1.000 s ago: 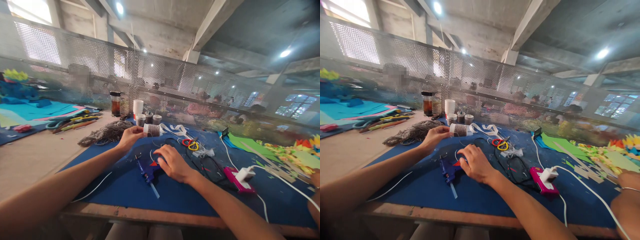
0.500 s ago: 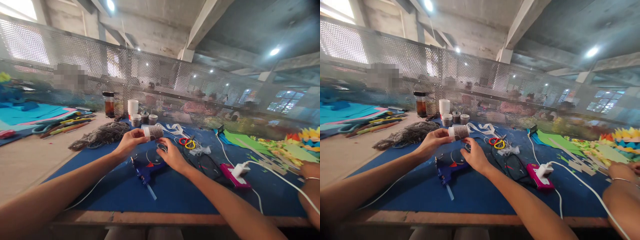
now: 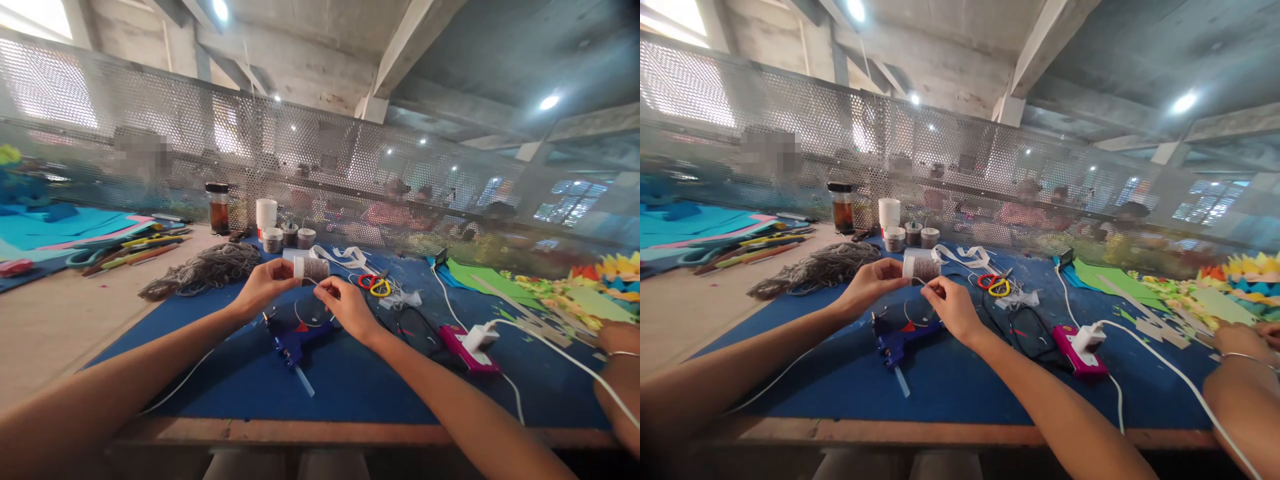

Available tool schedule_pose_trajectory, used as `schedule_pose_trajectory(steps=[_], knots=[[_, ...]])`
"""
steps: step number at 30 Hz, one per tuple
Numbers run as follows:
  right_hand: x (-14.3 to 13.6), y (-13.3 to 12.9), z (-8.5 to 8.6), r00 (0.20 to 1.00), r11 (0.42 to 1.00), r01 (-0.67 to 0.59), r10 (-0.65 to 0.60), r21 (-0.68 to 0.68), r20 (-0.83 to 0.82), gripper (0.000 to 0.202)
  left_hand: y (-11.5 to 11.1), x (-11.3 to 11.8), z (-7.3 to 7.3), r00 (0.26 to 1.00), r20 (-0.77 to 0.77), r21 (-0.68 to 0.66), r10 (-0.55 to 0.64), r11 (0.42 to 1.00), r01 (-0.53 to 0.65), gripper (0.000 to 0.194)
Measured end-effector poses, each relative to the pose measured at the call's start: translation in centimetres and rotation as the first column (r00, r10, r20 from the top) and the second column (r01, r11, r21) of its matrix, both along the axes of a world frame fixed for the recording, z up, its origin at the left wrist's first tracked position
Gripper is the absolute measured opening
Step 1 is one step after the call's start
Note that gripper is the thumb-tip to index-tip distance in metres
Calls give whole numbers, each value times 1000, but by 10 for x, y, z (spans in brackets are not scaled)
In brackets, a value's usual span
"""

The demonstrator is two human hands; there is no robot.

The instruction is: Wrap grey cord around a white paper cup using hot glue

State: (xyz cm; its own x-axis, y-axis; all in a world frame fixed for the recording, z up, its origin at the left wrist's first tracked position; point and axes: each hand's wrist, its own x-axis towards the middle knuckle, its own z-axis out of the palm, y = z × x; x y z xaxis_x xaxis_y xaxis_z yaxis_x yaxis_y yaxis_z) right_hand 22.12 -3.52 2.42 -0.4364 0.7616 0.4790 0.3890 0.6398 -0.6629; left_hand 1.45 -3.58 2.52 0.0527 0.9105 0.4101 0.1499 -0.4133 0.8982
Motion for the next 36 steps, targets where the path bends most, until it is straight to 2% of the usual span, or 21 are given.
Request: schedule_pose_trajectory(steps=[3, 7, 12, 23, 36], knots=[[-3, -2, 8, 999, 993, 38, -40, 110, 17, 24, -1, 0, 0, 998, -61, 11, -4, 1000, 5, 21], [-9, 2, 19, 992, 950, 110, -126, 293, 34, 20, -5, 2, 3, 994, -108, 11, -31, 999, 32, 19], [-19, 13, 26, 976, 899, 192, -215, 394, 15, 19, -7, 3, 5, 991, -128, 18, -31, 999, 34, 19], [-20, 24, 24, 964, 879, 236, -266, 415, 13, 20, -8, 4, 4, 987, -137, -6, -88, 996, 88, 19], [-18, 25, 23, 958, 900, 253, -285, 356, 39, 20, -8, 4, 4, 979, -153, -10, -131, 991, 131, 20]])
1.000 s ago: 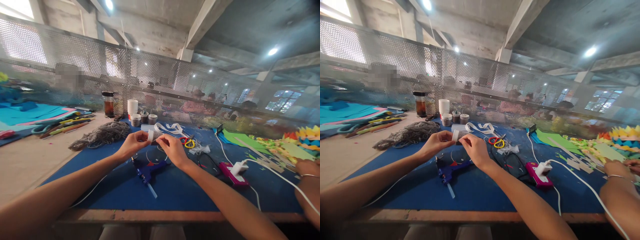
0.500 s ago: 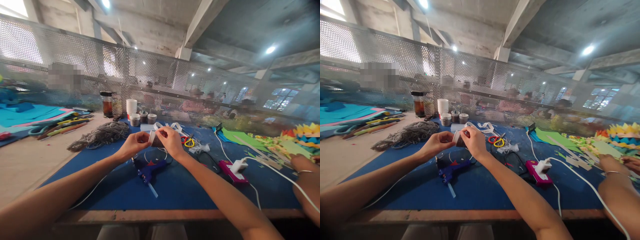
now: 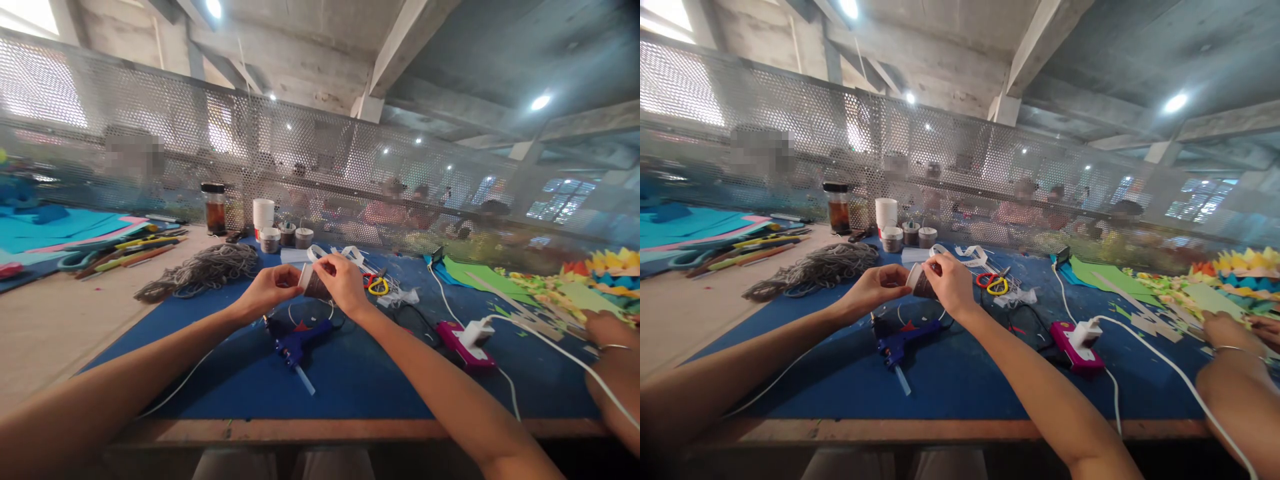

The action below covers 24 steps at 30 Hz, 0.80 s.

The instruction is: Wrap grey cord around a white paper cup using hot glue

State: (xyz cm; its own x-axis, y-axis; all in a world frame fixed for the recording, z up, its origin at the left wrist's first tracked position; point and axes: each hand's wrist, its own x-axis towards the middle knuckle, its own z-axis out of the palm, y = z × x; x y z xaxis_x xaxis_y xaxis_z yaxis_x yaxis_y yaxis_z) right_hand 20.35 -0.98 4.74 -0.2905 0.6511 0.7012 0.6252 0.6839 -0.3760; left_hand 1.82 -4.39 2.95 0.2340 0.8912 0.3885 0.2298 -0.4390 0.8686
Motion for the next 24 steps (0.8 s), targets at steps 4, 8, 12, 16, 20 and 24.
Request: schedule_pose_trajectory(steps=[4, 8, 12, 16, 20, 24], knots=[[1, 0, -1, 1000, 999, -5, 6, 48, -22, 17, 0, 0, 0, 1000, -3, -6, -14, 1000, 14, 21], [2, 2, -1, 997, 999, -48, 48, 0, -65, 16, 0, 0, 0, 1000, 0, -6, -23, 1000, 23, 19], [3, 4, -3, 992, 995, -85, 79, -58, -103, 17, -1, 0, 0, 999, -2, -16, -35, 999, 35, 18], [4, 6, -4, 986, 989, -113, 100, -91, -135, 16, -2, 0, 0, 999, -11, -16, -34, 999, 34, 18], [6, 8, -5, 984, 986, -127, 111, -105, -141, 17, -3, 1, 2, 999, -22, -21, -42, 999, 41, 17], [7, 9, -7, 986, 987, -114, 98, -109, -138, 17, -5, 2, 4, 999, -30, -21, -35, 999, 35, 18]])
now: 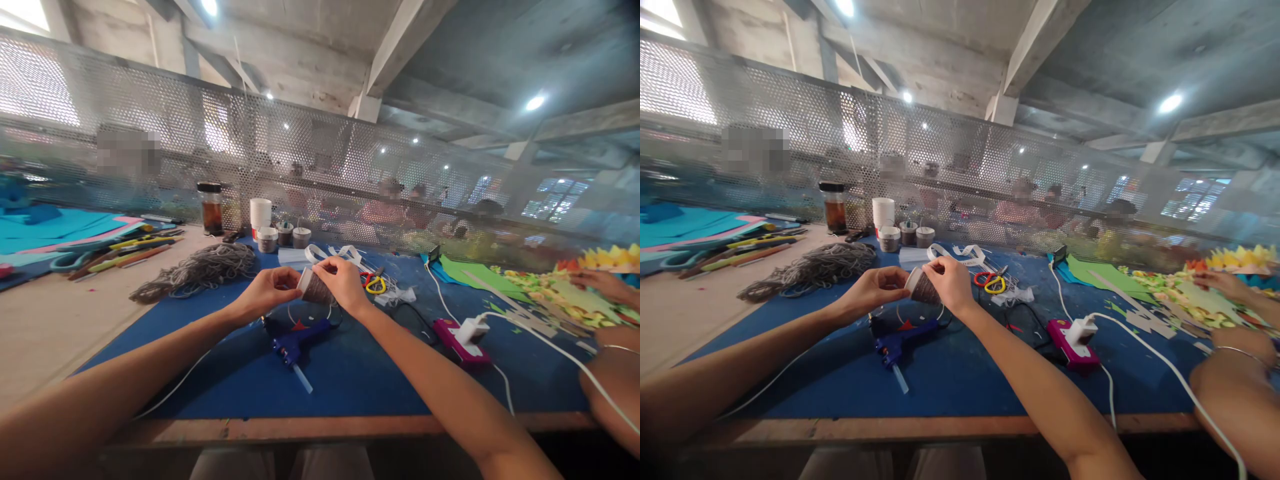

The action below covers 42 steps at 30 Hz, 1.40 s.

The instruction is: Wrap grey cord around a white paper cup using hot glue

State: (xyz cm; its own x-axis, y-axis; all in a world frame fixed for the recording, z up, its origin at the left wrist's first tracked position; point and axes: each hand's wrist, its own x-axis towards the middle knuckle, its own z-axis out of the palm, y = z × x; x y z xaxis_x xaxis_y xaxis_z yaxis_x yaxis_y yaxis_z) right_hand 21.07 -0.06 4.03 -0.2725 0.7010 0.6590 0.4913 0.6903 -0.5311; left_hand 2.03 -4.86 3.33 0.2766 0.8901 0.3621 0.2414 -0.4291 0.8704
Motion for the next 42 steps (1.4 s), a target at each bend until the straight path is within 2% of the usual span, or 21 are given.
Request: schedule_pose_trajectory(steps=[19, 27, 30, 33, 36, 42], knots=[[1, 5, -5, 1000, 993, -12, 10, -114, -14, 20, 1, -2, -3, 999, -21, -10, -47, 999, 47, 17], [4, 15, -13, 997, 970, -42, 26, -239, -71, 23, 2, -3, -4, 997, -34, -10, -67, 998, 67, 18], [5, 18, -14, 989, 965, -98, 68, -245, -128, 27, 1, -3, -4, 997, -37, -1, -67, 998, 67, 18], [6, 15, -10, 978, 962, -157, 121, -223, -167, 35, 2, -4, -3, 999, -10, 9, -41, 999, 41, 19], [7, 9, -6, 981, 962, -154, 122, -227, -148, 43, 5, -6, -3, 999, 38, 17, -20, 1000, 20, 21], [7, 4, -9, 974, 951, -204, 171, -232, -151, 38, 12, -11, -5, 989, 150, 9, -16, 1000, 15, 24]])
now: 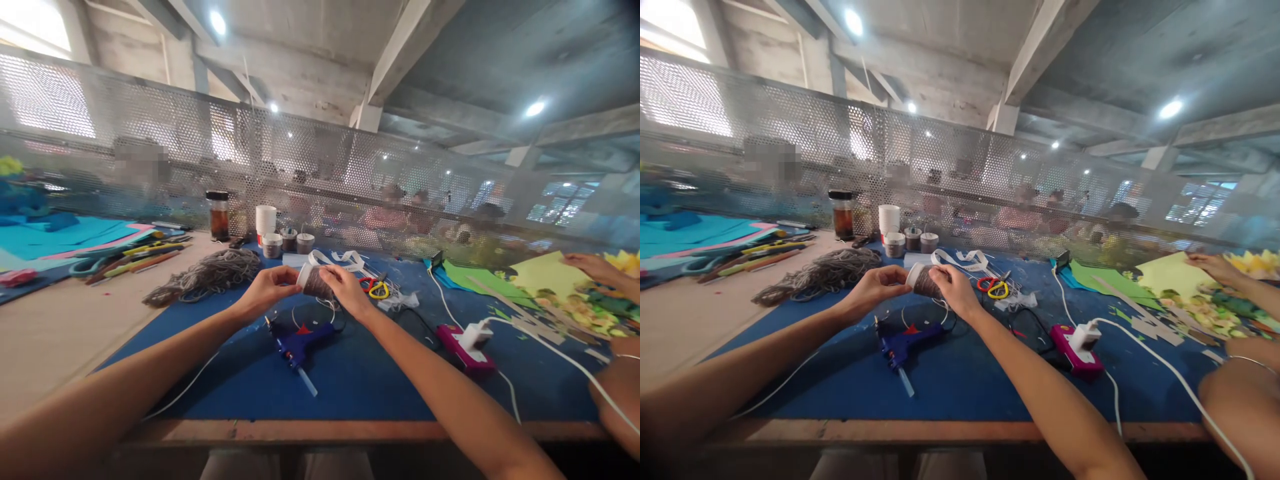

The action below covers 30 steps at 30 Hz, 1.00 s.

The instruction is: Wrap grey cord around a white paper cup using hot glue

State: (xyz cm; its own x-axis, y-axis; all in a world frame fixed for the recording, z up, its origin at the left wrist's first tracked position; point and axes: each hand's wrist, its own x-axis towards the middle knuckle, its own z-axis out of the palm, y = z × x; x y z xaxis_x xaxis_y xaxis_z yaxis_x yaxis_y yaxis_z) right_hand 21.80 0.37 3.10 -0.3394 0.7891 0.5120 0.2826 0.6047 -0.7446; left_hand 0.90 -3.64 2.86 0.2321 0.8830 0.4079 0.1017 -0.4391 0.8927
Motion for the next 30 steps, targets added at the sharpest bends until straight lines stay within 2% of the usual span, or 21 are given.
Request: schedule_pose_trajectory(steps=[5, 11, 16, 22, 30], knots=[[0, -2, -3, 998, 998, 54, -53, 35, -18, 36, -2, 1, 1, 989, 120, -103, -85, 990, 98, 25], [-2, -11, -1, 1000, 987, 26, -29, 158, 13, 30, 0, -2, 0, 955, 292, -224, -45, 968, 114, 24], [-2, -11, -3, 999, 968, 14, -24, 250, 37, 28, 4, -4, -3, 956, 294, -257, -15, 962, 94, 21], [-3, -13, -2, 997, 931, 33, -58, 363, 57, 27, 4, -3, -5, 958, 286, -257, -35, 960, 112, 18], [-2, -18, 0, 981, 849, 77, -158, 522, 112, 22, 8, -6, -9, 973, 214, -217, 82, 976, -34, 22]])
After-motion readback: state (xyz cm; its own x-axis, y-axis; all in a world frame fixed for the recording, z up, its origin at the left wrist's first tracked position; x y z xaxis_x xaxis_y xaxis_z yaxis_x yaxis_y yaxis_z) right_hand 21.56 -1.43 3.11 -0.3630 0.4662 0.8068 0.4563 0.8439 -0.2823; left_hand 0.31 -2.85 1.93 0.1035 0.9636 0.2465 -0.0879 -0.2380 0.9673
